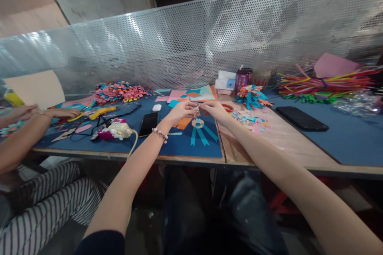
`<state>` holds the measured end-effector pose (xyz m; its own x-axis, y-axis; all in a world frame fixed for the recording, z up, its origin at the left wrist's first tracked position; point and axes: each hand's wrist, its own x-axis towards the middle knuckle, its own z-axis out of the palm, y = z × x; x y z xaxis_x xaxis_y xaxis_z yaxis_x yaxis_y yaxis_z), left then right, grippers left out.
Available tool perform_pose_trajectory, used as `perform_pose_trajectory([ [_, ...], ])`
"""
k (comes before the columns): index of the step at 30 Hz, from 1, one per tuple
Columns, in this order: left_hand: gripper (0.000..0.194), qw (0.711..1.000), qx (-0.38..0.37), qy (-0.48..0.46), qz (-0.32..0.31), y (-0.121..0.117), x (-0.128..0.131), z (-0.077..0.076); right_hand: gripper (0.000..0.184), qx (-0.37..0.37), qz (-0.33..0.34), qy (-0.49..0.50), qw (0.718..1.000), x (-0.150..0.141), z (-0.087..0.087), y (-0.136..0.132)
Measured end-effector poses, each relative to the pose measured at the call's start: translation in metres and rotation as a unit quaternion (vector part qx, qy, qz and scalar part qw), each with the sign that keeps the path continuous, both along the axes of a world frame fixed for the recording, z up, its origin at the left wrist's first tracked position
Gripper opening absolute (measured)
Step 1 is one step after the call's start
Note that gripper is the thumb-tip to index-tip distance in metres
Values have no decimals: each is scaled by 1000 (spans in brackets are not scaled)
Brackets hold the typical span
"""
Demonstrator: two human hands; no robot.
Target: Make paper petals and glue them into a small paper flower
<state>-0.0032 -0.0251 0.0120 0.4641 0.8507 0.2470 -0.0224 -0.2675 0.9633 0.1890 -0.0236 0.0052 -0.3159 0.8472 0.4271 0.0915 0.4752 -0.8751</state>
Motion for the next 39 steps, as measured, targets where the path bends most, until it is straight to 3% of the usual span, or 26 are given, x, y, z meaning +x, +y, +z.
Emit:
perform_pose_trajectory([
  [13,44,1000,-3,8,-13,0,1,1,27,16,4,-9,1000,1,-1,1],
  [32,47,999,25,40,-4,0,2,-1,18,-40,-11,43,998,-4,-4,0],
  [39,49,999,27,38,0,2,1,-1,17,-28,-22,47,998,-4,-6,3],
])
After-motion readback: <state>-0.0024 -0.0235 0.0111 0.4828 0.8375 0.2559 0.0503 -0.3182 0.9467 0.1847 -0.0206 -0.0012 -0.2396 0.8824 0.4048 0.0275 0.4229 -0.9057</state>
